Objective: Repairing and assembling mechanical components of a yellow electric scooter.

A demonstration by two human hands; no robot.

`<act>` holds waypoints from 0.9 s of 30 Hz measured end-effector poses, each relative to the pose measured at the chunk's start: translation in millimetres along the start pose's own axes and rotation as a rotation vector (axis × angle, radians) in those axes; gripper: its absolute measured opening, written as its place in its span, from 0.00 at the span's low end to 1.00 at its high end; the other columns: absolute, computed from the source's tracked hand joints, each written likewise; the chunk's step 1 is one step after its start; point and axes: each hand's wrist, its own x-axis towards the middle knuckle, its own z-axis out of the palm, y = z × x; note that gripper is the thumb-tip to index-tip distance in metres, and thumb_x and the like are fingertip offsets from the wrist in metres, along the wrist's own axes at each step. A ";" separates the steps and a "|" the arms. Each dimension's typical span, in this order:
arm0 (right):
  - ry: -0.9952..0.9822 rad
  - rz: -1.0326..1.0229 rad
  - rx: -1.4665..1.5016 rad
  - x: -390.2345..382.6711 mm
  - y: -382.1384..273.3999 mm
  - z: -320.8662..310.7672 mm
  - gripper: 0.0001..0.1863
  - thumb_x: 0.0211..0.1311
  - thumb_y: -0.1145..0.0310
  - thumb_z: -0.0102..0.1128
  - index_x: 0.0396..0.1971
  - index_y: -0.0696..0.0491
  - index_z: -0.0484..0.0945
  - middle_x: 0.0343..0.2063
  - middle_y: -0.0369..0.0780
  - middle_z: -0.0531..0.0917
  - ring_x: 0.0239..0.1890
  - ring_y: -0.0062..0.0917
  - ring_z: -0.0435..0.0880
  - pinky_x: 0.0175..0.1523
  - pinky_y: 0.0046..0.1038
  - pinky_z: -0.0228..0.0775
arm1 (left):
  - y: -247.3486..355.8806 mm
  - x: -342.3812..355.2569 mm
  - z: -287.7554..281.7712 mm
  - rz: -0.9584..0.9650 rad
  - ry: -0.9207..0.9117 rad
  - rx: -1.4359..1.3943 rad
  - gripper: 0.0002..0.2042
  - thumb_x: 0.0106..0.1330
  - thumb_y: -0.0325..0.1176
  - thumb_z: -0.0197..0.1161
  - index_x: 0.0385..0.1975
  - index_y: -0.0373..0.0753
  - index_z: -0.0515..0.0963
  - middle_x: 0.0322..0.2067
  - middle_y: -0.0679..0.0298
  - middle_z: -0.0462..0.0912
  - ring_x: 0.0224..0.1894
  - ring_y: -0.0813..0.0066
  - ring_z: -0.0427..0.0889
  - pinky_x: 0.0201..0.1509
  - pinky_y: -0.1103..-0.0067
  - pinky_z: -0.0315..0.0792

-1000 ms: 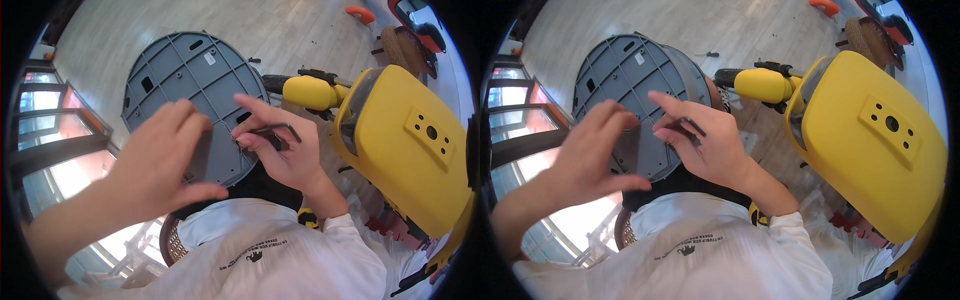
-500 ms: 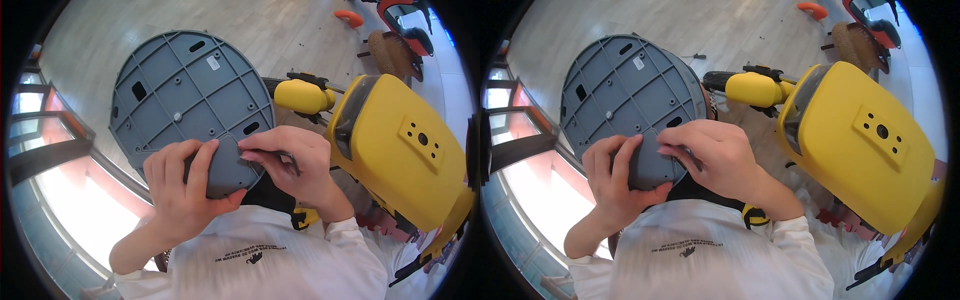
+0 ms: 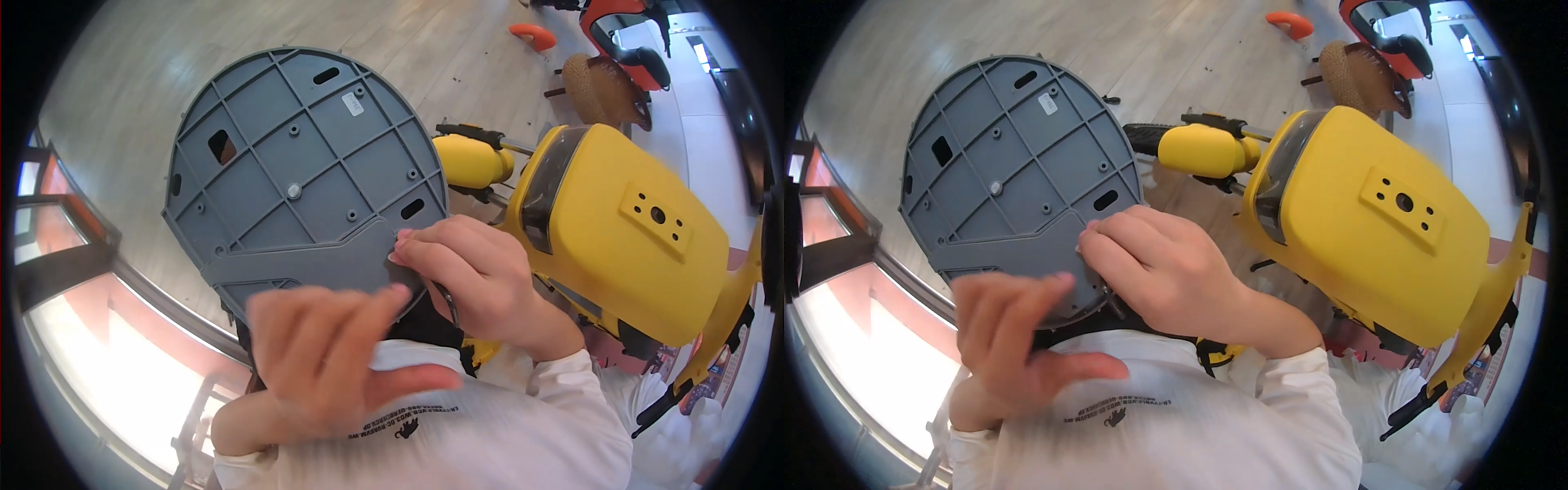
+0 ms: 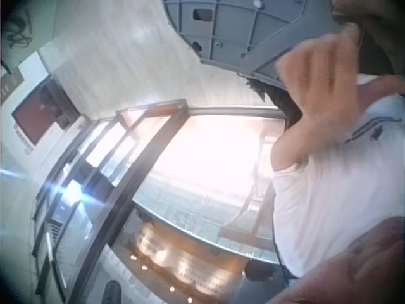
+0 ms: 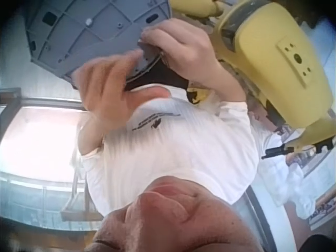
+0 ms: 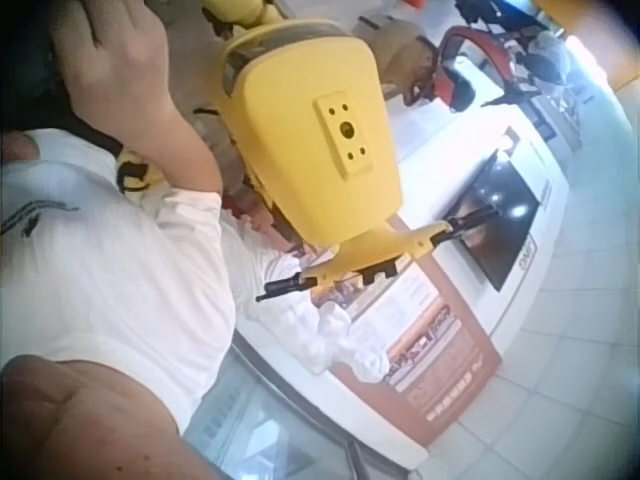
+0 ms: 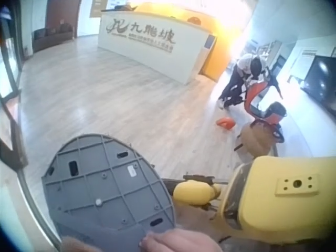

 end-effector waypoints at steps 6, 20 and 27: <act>0.012 0.039 0.024 1.1 -5.9 2.6 0.16 0.45 0.74 0.69 0.37 0.60 0.81 0.34 0.42 0.84 0.33 0.33 0.85 0.34 0.28 0.79 | 15.7 7.4 34.2 0.073 0.049 -0.005 0.25 0.63 0.56 0.71 0.29 0.36 0.77 0.24 0.64 0.73 0.24 0.65 0.71 0.28 0.72 0.61; 0.116 0.031 0.100 -9.9 1.5 27.5 0.16 0.47 0.72 0.69 0.39 0.56 0.83 0.33 0.40 0.81 0.34 0.35 0.83 0.38 0.33 0.79 | 41.1 40.6 -12.6 0.040 -0.283 0.450 0.08 0.55 0.35 0.67 0.24 0.42 0.75 0.18 0.68 0.74 0.21 0.68 0.77 0.27 0.69 0.64; 0.213 0.030 0.126 -15.8 3.9 33.7 0.12 0.48 0.73 0.67 0.35 0.55 0.78 0.28 0.40 0.74 0.33 0.35 0.80 0.37 0.34 0.76 | 34.5 72.8 -33.2 -0.033 -0.742 0.231 0.14 0.75 0.41 0.54 0.33 0.35 0.72 0.21 0.46 0.83 0.26 0.44 0.85 0.31 0.55 0.78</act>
